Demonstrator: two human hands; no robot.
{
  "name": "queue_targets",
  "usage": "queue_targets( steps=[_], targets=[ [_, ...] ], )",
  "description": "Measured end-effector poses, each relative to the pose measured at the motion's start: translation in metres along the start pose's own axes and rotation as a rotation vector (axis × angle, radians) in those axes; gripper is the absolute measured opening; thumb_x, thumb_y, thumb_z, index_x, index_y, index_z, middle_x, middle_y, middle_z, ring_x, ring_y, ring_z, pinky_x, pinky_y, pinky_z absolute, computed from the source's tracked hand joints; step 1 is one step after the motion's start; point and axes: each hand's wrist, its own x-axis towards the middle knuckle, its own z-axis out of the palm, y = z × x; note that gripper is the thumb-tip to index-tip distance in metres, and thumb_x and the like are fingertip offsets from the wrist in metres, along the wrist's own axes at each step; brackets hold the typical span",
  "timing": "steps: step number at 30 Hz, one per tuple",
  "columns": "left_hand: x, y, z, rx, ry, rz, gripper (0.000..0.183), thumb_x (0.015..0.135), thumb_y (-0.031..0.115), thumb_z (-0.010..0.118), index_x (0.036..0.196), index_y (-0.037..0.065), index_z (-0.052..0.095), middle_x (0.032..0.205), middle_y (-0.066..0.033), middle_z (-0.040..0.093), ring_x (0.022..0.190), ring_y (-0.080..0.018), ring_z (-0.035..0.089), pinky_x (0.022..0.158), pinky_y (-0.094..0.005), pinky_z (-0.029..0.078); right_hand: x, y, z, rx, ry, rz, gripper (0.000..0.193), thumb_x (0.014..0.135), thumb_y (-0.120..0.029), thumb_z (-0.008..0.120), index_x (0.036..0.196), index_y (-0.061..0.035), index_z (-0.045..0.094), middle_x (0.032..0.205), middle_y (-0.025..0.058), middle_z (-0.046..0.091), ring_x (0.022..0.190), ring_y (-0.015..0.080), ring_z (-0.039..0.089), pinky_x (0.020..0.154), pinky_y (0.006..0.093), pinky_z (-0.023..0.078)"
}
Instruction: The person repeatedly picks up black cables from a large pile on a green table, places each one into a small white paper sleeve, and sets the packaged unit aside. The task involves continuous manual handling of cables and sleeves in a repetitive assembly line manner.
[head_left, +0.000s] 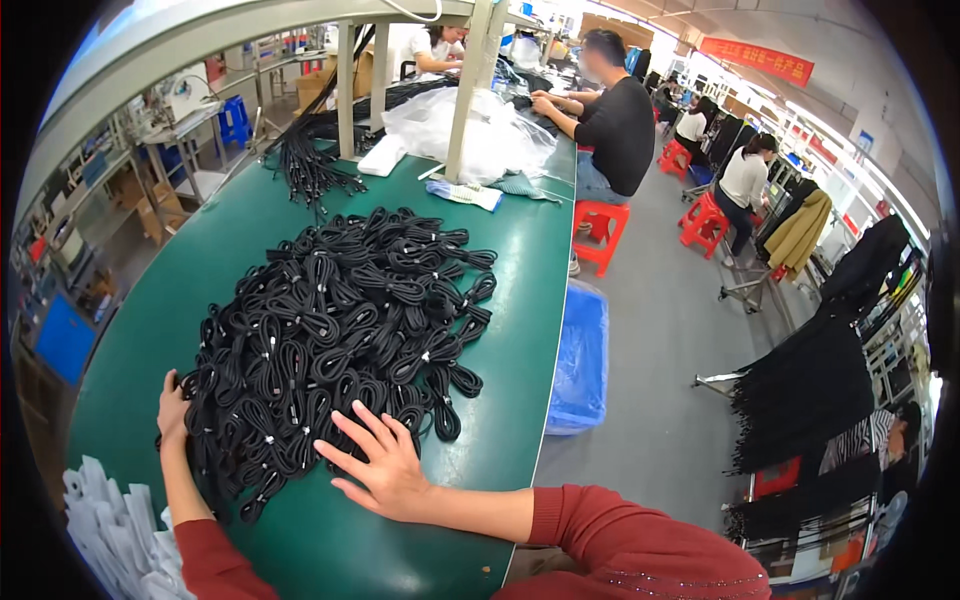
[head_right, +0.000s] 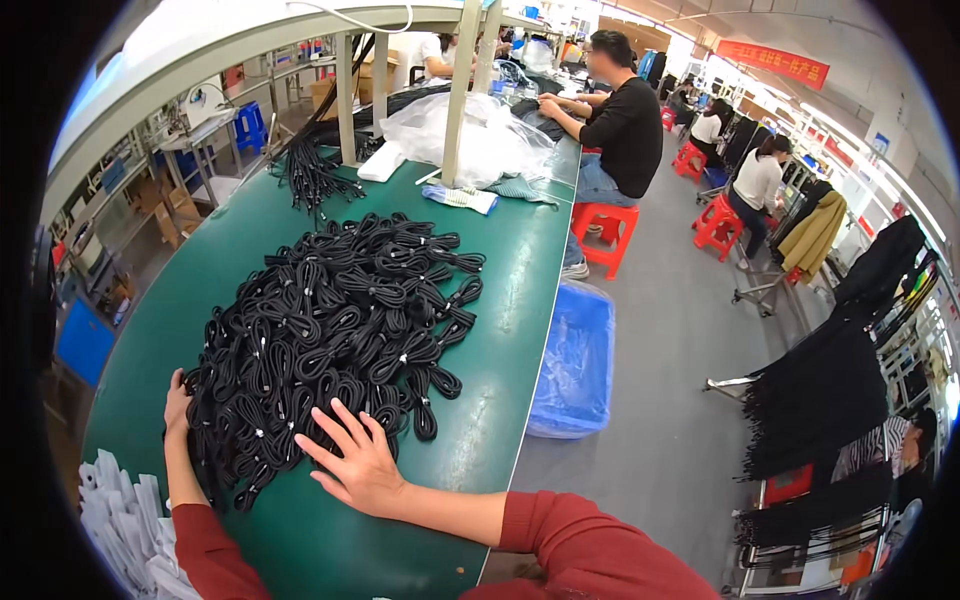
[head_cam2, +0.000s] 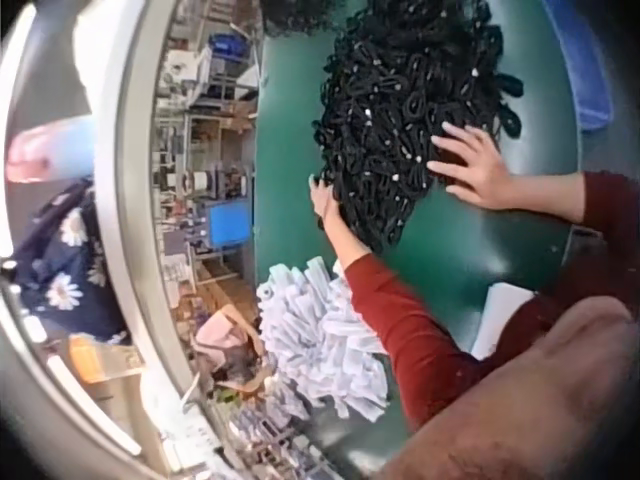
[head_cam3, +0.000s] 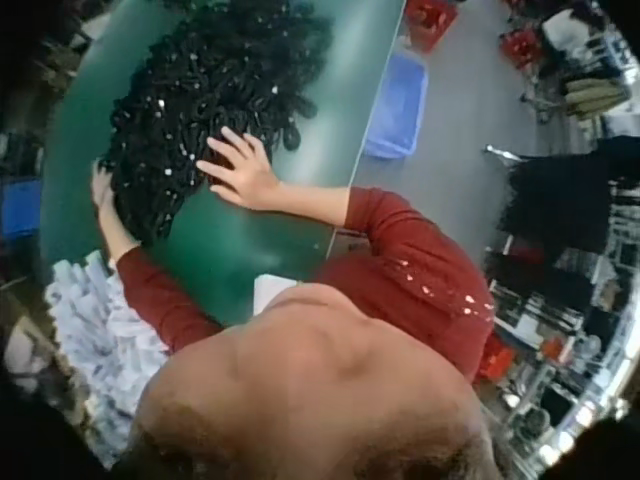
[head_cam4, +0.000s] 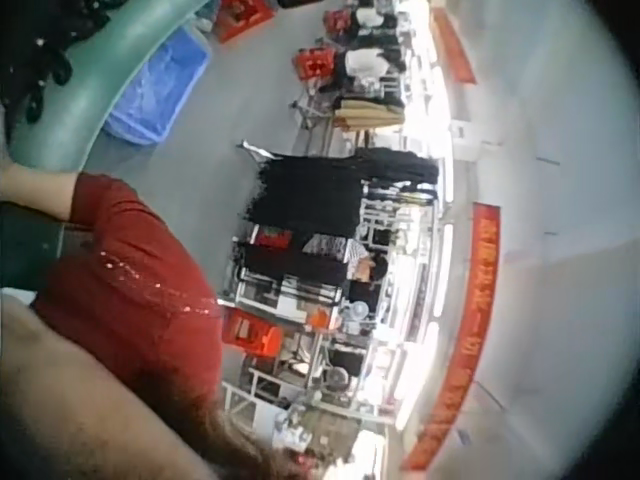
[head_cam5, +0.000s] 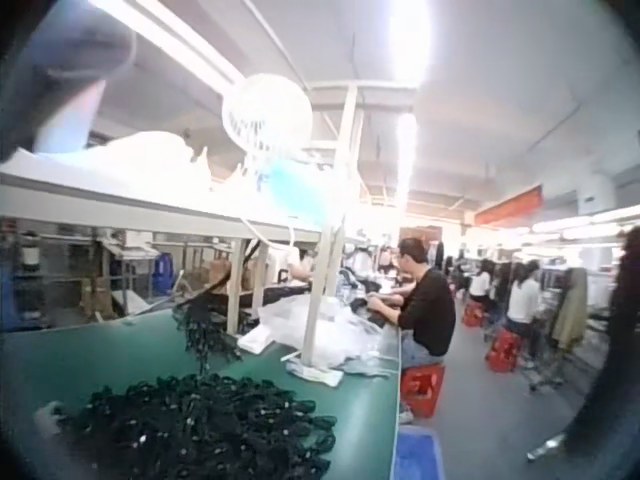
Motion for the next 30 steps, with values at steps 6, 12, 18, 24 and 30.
queue_targets(
  steps=[6, 12, 18, 24, 30],
  targets=[
    [-0.031, -0.013, 0.020, 0.103, 0.128, 0.026, 0.045, 0.091, 0.027, 0.057, 0.135, 0.018, 0.055, 0.148, -0.0020, 0.045, 0.130, -0.0265, 0.049, 0.102, -0.0389, 0.045, -0.006, 0.001, 0.008, -0.041, -0.049, -0.001, 0.055, 0.087, -0.036, 0.070, 0.138, -0.0217, 0.056, 0.146, 0.0212, 0.042, 0.142, 0.0405, 0.030, 0.105, 0.0571, 0.028],
    [-0.111, 0.029, 0.025, 0.038, 0.209, 0.008, 0.029, 0.092, 0.021, 0.057, 0.120, 0.015, 0.061, 0.138, 0.0048, 0.051, 0.121, -0.0294, 0.053, 0.097, -0.0430, 0.047, -0.004, 0.003, 0.008, -0.053, 0.055, -0.006, 0.051, 0.082, -0.039, 0.073, 0.127, -0.0160, 0.063, 0.137, 0.0236, 0.047, 0.137, 0.0422, 0.036, 0.101, 0.0560, 0.033],
    [-0.177, 0.050, 0.033, 0.020, 0.262, 0.049, 0.032, 0.096, 0.032, 0.053, 0.117, 0.010, 0.064, 0.135, -0.0027, 0.054, 0.122, -0.0336, 0.051, 0.100, -0.0439, 0.045, -0.019, 0.007, 0.004, -0.085, 0.082, -0.043, 0.050, 0.082, -0.036, 0.072, 0.121, -0.0067, 0.062, 0.135, 0.0265, 0.050, 0.136, 0.0418, 0.039, 0.102, 0.0541, 0.035],
    [-0.240, 0.068, 0.040, 0.037, 0.330, -0.025, 0.040, 0.095, 0.037, 0.055, 0.119, 0.006, 0.065, 0.138, -0.0101, 0.055, 0.127, -0.0319, 0.050, 0.102, -0.0422, 0.044, -0.037, 0.013, -0.014, -0.045, 0.008, -0.149, 0.046, 0.083, -0.032, 0.070, 0.118, -0.0025, 0.060, 0.134, 0.0259, 0.051, 0.136, 0.0412, 0.039, 0.103, 0.0538, 0.036],
    [-0.269, 0.091, 0.036, -0.064, 0.267, 0.058, 0.040, 0.095, 0.033, 0.055, 0.126, 0.009, 0.062, 0.137, -0.0096, 0.056, 0.127, -0.0295, 0.051, 0.104, -0.0425, 0.043, -0.048, 0.019, -0.026, 0.004, 0.007, -0.196, 0.043, 0.081, -0.028, 0.072, 0.112, -0.0018, 0.059, 0.130, 0.0237, 0.052, 0.133, 0.0394, 0.043, 0.099, 0.0510, 0.038]
  ],
)
